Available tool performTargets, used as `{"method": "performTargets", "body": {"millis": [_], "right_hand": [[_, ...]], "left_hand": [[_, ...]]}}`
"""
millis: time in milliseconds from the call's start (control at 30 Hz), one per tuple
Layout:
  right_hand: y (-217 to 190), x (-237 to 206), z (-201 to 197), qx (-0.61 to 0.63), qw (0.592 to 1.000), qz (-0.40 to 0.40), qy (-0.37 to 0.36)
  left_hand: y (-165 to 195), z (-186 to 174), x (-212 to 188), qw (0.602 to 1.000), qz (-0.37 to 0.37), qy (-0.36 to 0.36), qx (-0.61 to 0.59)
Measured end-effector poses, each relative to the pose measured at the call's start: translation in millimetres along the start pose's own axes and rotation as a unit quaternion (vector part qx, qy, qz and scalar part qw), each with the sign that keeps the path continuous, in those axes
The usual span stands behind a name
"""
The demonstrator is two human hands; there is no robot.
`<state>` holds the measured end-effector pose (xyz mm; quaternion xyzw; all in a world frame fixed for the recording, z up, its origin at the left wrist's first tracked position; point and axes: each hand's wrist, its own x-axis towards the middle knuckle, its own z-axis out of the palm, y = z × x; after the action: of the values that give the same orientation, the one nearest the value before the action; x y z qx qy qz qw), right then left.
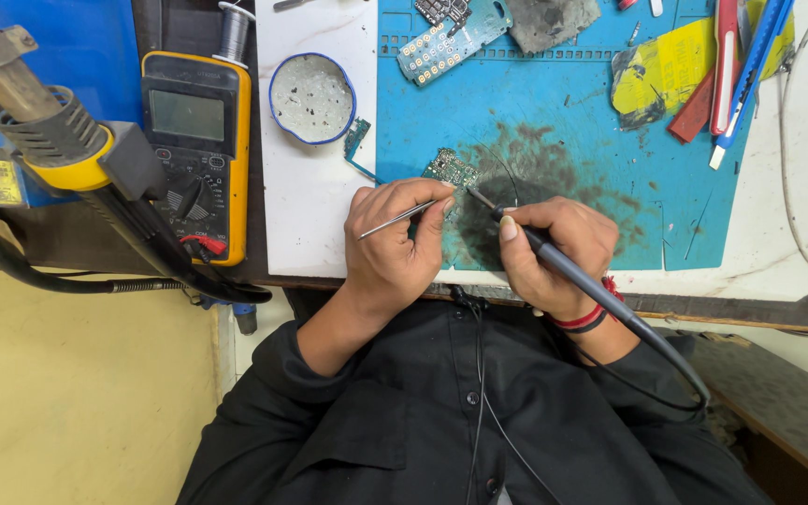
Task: The person uses a soldering iron and tweezers to solder components on a small green circuit board. They repeatedly heat solder joints and adjust tiny parts while the board rests on a blue work mat.
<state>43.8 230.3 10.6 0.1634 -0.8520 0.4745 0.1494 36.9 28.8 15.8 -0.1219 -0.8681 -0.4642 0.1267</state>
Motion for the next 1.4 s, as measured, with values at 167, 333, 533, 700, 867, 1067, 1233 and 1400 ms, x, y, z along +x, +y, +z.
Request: {"method": "performTargets", "body": {"millis": [167,333,533,700,867,1067,1233,1400], "right_hand": [[-0.1,0.1,-0.8,0.002,1.000,0.001,-0.001],[0.9,1.0,-0.5,0.007,1.000,-0.001,0.000],[1.2,1.0,-1.0,0.006,1.000,-0.004,-0.005],[0.9,1.4,-1.0,-0.001,1.000,-0.003,-0.005],[0.4,0.9,-0.5,0.002,1.000,-0.002,0.000],[0.9,0.6,-0.2,0.002,1.000,0.000,0.003],[1.1,0.8,0.5,0.000,1.000,-0.001,0.003],[1.0,0.8,0.4,0.000,1.000,-0.003,0.000]], "left_hand": [[0.6,0.8,0.0,1.000,-0.003,0.002,0.001],[0.6,0.8,0.6,1.000,-0.004,0.001,0.001],[0.6,0.6,0.1,1.000,-0.003,0.000,0.000],[0.9,0.7,0.3,1.000,-0.002,0.003,0.003],[1.5,0.3,0.7,1.000,-0.005,-0.001,0.003],[1.2,0.4,1.0,1.000,-0.005,0.000,0.006],[0.7,0.6,0.9,1.000,-0.004,0.001,0.003],[0.6,0.4,0.7,1.000,-0.006,-0.001,0.003]]}}
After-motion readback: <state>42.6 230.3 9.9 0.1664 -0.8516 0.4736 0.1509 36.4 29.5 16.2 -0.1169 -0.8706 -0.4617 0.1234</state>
